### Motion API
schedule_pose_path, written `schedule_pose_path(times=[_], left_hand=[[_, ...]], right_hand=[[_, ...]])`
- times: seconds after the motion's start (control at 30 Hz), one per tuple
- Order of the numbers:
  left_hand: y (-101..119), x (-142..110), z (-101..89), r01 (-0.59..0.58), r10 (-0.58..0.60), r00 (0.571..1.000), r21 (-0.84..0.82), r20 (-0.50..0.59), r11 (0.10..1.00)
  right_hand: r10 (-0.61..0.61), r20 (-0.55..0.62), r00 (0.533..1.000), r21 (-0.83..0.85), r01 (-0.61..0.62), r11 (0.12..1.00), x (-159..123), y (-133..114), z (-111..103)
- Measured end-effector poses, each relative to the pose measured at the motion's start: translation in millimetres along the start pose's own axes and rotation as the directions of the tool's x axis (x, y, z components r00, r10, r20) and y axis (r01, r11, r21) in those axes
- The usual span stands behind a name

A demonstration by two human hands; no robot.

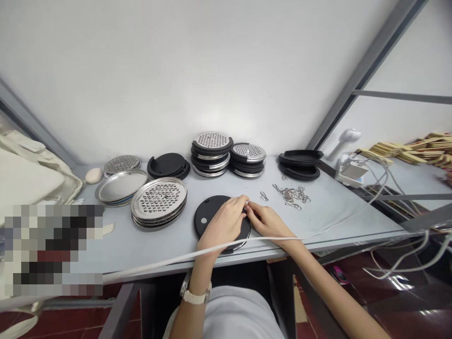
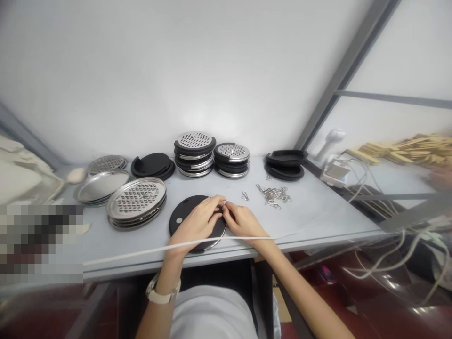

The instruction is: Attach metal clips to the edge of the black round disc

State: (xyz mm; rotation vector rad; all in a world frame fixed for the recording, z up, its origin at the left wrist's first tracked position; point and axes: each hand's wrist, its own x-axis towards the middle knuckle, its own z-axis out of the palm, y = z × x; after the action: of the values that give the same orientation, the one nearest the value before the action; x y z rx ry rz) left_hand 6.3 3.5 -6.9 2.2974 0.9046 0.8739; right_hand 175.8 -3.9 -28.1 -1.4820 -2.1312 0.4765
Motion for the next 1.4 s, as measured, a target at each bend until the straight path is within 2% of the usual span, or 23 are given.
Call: schedule_pose_path(times=[0.57, 1.4], left_hand=[[2.8, 0.4, -0.8, 0.000, 0.000, 1.000, -0.023, 0.004, 1.000], [3.2, 0.9, -1.8, -0.020, 0.020, 1.000, -0.017, 0.000, 1.000]], right_hand=[[0.003, -0.047, 0.999, 0.084, 0.001, 0.996, -0.2, 1.6, 3.4], [0.002, -0.040, 0.999, 0.088, 0.001, 0.996, -0.5, 1.9, 2.3]])
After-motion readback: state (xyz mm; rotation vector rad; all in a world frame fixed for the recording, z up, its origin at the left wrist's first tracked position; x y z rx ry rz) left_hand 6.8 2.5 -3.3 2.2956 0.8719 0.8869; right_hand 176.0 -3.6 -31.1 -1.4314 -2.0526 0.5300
